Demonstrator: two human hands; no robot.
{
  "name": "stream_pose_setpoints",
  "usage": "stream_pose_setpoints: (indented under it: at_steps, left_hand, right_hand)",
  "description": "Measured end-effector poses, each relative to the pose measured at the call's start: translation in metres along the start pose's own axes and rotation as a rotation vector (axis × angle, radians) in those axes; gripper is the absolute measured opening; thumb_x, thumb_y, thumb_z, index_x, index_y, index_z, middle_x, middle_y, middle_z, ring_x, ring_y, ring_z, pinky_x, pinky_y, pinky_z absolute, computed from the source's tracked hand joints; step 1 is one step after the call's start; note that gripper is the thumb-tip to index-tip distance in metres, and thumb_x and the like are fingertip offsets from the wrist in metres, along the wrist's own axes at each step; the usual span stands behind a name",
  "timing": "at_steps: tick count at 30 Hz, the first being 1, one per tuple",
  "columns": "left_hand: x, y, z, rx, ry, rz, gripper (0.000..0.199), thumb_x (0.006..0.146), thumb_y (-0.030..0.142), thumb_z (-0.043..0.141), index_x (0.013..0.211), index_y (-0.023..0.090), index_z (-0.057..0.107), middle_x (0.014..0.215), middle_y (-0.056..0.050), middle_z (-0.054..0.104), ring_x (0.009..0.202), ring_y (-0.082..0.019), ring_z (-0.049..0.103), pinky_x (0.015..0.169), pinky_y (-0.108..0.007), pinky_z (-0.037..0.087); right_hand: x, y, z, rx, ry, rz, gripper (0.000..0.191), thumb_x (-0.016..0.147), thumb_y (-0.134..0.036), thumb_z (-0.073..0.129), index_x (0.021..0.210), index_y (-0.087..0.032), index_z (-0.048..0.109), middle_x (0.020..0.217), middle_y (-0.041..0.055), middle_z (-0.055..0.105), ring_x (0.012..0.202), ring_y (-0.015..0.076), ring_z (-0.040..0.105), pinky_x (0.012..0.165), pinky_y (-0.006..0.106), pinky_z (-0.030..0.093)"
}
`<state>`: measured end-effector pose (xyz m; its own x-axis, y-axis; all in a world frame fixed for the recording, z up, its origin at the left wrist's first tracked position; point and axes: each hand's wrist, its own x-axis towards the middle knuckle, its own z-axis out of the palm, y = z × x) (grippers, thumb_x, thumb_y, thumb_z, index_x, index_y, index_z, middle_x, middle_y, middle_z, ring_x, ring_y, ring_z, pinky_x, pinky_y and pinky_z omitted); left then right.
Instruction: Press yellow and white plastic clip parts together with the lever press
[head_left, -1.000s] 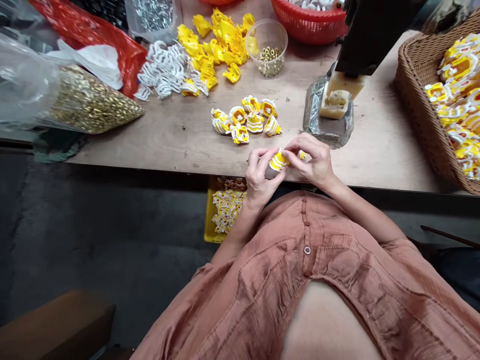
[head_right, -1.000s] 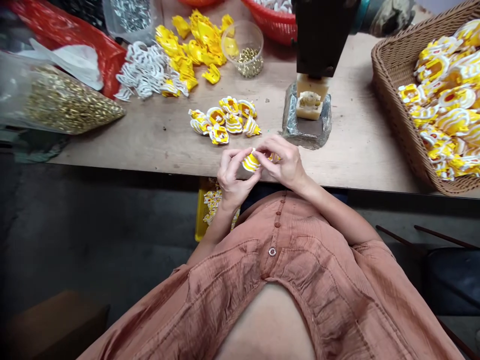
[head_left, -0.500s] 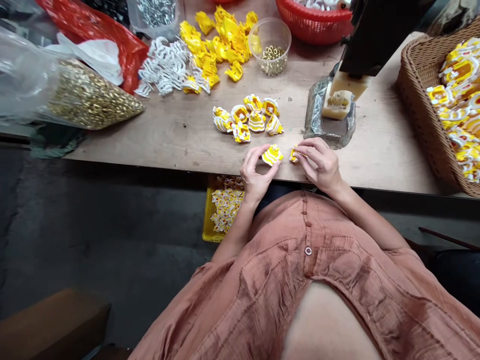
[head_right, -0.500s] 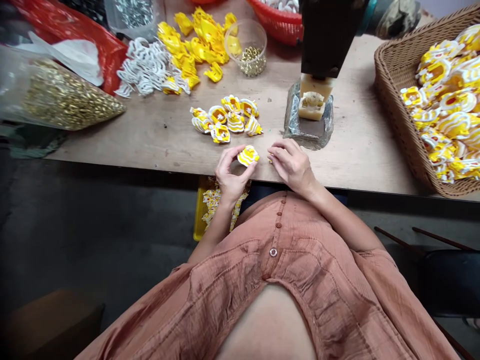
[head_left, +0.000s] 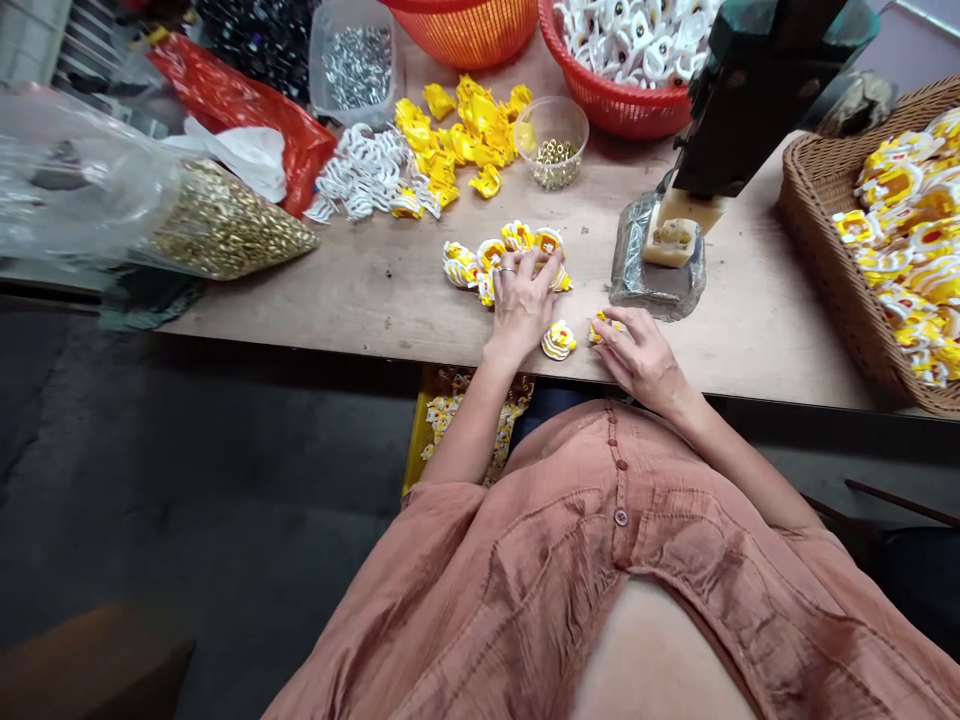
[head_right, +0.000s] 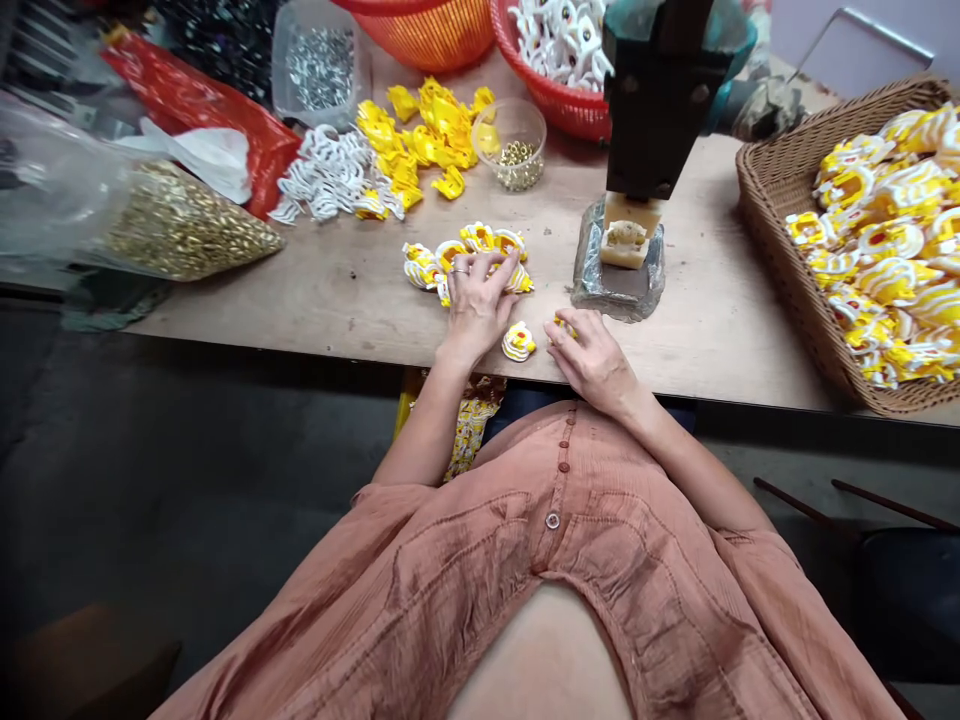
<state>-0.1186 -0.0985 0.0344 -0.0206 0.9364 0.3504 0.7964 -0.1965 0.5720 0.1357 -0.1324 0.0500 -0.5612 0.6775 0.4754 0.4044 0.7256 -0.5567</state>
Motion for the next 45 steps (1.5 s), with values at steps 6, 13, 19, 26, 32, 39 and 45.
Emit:
stream_pose_setpoints:
  at_steps: [6, 13, 19, 26, 32, 39, 45]
  left_hand:
    - [0.005, 0.003, -0.013, 0.003, -0.032, 0.1, 0.025, 0.103, 0.04, 0.069, 0.118, 0.022, 0.074, 0.117, -0.011, 0.074, 0.12, -0.031, 0.068, 0.112, -0.053, 0.053]
    - [-0.022, 0.037, -0.009, -0.467, 0.151, -0.051, 0.031, 0.103, 0.046, 0.071, 0.124, 0.024, 0.071, 0.112, -0.006, 0.074, 0.098, -0.018, 0.074, 0.091, -0.034, 0.066]
    - [-0.034, 0.05, -0.011, -0.678, 0.017, -0.129, 0.057, 0.097, 0.058, 0.077, 0.145, 0.029, 0.066, 0.129, -0.009, 0.073, 0.118, -0.024, 0.077, 0.105, -0.041, 0.066]
    - [-0.045, 0.054, -0.008, -0.79, -0.013, -0.166, 0.054, 0.095, 0.059, 0.079, 0.138, 0.028, 0.068, 0.132, -0.009, 0.077, 0.119, -0.024, 0.079, 0.102, -0.038, 0.068]
    - [-0.055, 0.059, -0.004, -0.818, 0.048, -0.177, 0.049, 0.097, 0.054, 0.079, 0.138, 0.028, 0.07, 0.13, -0.009, 0.078, 0.115, -0.024, 0.08, 0.102, -0.039, 0.067]
    - [-0.056, 0.015, -0.028, -0.276, 0.339, -0.215, 0.054, 0.099, 0.06, 0.073, 0.14, 0.026, 0.066, 0.139, -0.013, 0.064, 0.123, -0.027, 0.072, 0.106, -0.044, 0.064]
    - [-0.048, -0.031, -0.029, -0.06, 0.296, -0.304, 0.057, 0.084, 0.051, 0.091, 0.127, 0.021, 0.07, 0.13, -0.014, 0.062, 0.124, -0.032, 0.068, 0.111, -0.05, 0.06]
  right_hand:
    - [0.007, -0.003, -0.01, 0.069, 0.163, 0.027, 0.032, 0.107, -0.023, 0.058, 0.137, -0.025, 0.07, 0.125, 0.015, 0.075, 0.116, 0.0281, 0.072, 0.1, 0.051, 0.063]
    - [0.042, 0.005, -0.005, 0.234, 0.249, 0.136, 0.028, 0.106, -0.034, 0.065, 0.132, -0.026, 0.074, 0.115, 0.0088, 0.079, 0.103, 0.0218, 0.075, 0.096, 0.043, 0.064]
    - [0.053, -0.006, -0.004, 0.305, 0.247, 0.172, 0.019, 0.105, -0.037, 0.066, 0.112, -0.024, 0.078, 0.103, 0.0073, 0.079, 0.092, 0.0201, 0.073, 0.089, 0.039, 0.063]
    - [0.052, -0.016, -0.01, 0.395, 0.261, 0.256, 0.018, 0.101, -0.041, 0.071, 0.1, -0.024, 0.078, 0.094, 0.0048, 0.077, 0.087, 0.0188, 0.071, 0.083, 0.036, 0.062]
    - [0.055, -0.025, -0.015, 0.339, 0.227, 0.178, 0.014, 0.102, -0.032, 0.068, 0.092, -0.023, 0.074, 0.086, 0.0033, 0.074, 0.08, 0.0178, 0.068, 0.078, 0.034, 0.057]
    - [0.074, -0.003, -0.003, 0.149, 0.132, 0.158, 0.01, 0.098, -0.022, 0.063, 0.089, -0.021, 0.067, 0.086, 0.0043, 0.07, 0.08, 0.0185, 0.063, 0.078, 0.035, 0.052]
    - [0.078, 0.019, 0.022, -0.114, -0.152, 0.144, 0.011, 0.097, -0.016, 0.06, 0.09, -0.018, 0.068, 0.095, 0.0127, 0.068, 0.093, 0.0264, 0.06, 0.09, 0.043, 0.054]
